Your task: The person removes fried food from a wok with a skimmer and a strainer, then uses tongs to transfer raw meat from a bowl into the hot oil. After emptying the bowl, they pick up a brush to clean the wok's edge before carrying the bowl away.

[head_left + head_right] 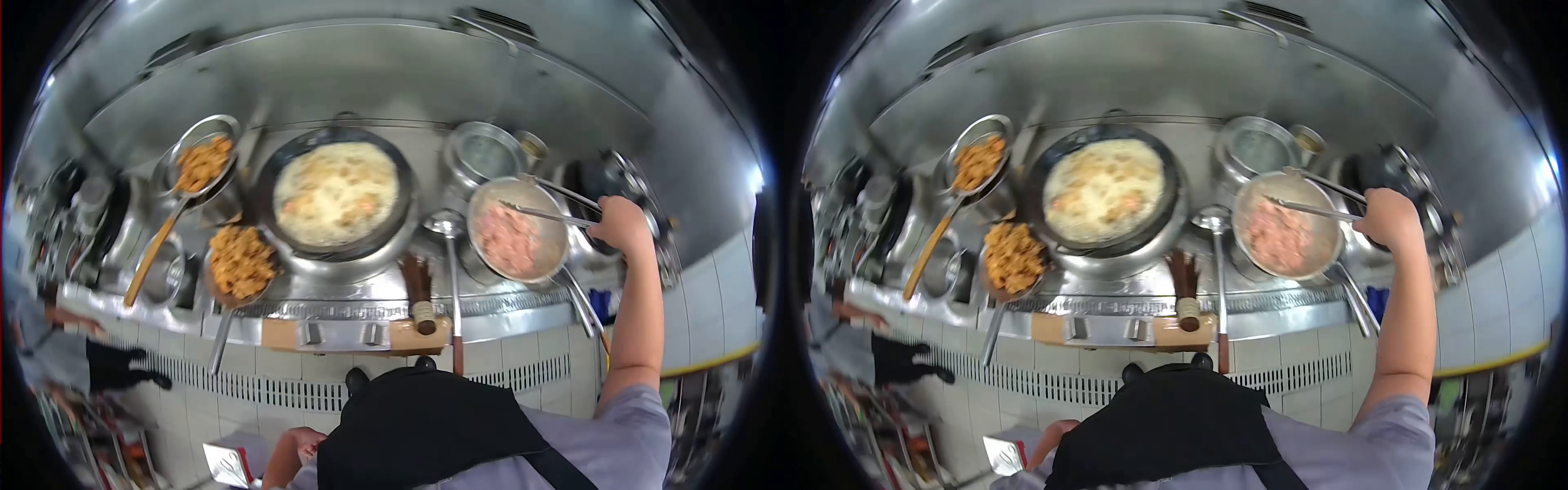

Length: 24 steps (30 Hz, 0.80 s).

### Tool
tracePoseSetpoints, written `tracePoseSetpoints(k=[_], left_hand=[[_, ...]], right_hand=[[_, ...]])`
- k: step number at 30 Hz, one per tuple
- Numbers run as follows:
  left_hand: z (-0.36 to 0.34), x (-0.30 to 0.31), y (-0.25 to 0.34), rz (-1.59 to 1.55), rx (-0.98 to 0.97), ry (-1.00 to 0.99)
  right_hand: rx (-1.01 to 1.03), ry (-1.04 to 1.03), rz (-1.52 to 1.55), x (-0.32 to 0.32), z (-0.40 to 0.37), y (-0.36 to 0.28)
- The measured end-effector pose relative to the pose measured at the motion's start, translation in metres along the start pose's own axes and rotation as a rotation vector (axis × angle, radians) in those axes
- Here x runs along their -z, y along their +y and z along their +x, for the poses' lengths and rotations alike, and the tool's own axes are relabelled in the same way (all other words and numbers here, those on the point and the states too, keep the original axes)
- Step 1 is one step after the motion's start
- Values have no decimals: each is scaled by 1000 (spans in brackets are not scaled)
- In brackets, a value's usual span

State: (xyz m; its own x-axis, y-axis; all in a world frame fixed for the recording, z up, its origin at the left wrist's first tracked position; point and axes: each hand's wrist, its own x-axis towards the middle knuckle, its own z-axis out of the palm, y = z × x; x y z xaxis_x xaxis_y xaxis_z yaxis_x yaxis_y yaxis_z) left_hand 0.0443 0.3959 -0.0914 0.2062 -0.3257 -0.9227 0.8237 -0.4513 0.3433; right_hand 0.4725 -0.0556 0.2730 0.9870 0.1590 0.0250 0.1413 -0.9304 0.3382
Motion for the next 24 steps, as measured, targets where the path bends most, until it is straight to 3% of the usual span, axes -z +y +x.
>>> tracePoseSetpoints(k=[3, 5, 7, 8, 10, 11, 12, 17, 24], left_hand=[[10, 40, 44, 90, 96, 62], [-3, 64, 103, 93, -154, -55], [-12, 68, 181, 216, -437, -66], [-32, 54, 237, 429, -546, 63], [2, 47, 305, 404, -752, 25], [28, 36, 336, 273, -791, 152], [45, 30, 369, 77, -795, -22], [106, -4, 484, -333, -597, 308], [144, -13, 505, -472, -793, 363]], right_hand=[[-40, -157, -93, -13, -20, 17], [8, -170, -115, -52, -21, 23], [13, -200, -77, -105, -13, 11], [18, -205, -77, -145, -4, 6], [7, -110, -21, -180, -5, 8], [-11, -110, 33, -178, -7, 9], [-25, -114, 86, -174, -8, 9], [-85, -69, 132, -114, -28, 35], [-45, 194, 193, -70, -42, 57]])
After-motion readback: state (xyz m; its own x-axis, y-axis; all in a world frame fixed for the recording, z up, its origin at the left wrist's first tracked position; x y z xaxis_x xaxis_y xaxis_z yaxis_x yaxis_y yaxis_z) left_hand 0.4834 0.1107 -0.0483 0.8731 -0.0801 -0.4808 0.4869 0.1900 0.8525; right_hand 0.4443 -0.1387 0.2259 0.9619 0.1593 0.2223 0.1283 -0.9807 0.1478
